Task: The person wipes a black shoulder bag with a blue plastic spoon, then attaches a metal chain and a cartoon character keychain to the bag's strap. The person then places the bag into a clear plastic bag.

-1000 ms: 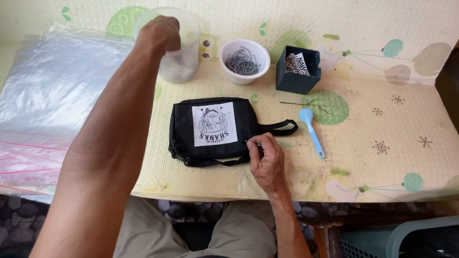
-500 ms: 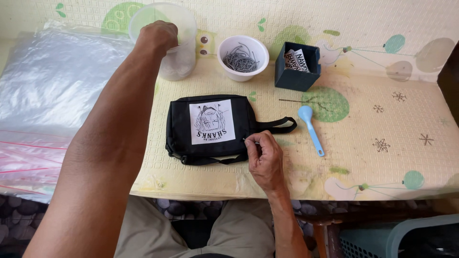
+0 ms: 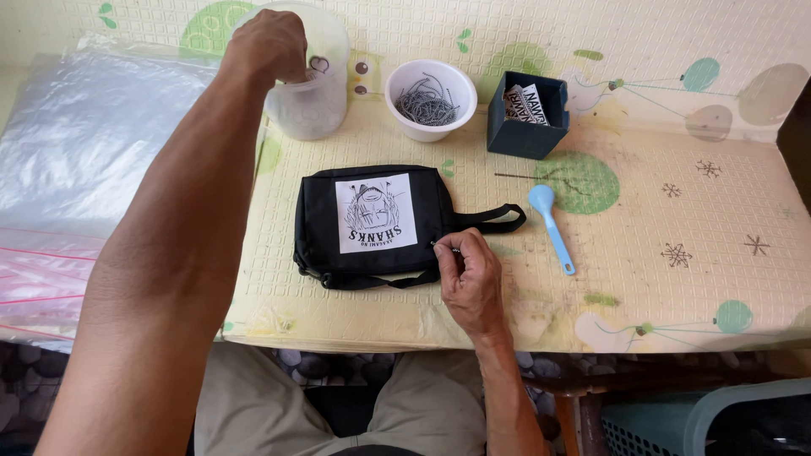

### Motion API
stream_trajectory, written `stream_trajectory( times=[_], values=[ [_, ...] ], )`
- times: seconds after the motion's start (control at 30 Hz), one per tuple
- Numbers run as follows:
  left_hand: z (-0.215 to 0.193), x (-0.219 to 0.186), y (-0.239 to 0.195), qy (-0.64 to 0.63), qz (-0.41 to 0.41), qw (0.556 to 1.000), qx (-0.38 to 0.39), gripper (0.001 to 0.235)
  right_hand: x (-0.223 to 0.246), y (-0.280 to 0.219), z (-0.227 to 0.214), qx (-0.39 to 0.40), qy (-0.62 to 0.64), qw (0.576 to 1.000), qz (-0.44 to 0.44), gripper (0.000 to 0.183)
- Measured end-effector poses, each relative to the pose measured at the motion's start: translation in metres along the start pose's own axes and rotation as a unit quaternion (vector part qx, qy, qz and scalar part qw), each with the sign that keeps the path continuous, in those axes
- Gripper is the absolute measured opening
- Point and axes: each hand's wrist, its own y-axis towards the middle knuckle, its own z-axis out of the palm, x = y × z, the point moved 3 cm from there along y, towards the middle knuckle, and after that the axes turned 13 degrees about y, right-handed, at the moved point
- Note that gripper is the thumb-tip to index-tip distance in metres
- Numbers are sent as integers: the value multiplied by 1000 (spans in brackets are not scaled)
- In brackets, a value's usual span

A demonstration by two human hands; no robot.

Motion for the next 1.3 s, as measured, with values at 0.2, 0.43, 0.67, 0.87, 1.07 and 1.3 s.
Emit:
stream_trajectory(
  times=[0.2, 0.43, 0.67, 0.87, 1.07, 1.3],
  values=[
    [-22, 11, -20, -24, 21, 999, 9, 35, 1, 0, -1, 0, 1, 1000, 4, 9],
    [-40, 37, -42, -76, 0, 994, -84, 19, 3, -1, -1, -1, 4, 1000, -12, 10],
    [-81, 16, -160, -176, 181, 900, -354, 28, 1, -1, 0, -3, 8, 1000, -8, 10],
    [-65, -27, -246, -346, 222, 882, -230, 26, 3, -3, -1, -6, 14, 1000, -6, 10],
    [4, -47, -247, -462, 239, 836, -175, 22, -9, -5, -2, -37, 23, 999, 4, 9],
    [78, -87, -238, -715, 192, 672, -6, 46, -10, -4, -3, -36, 24, 999, 6, 9]
  ],
)
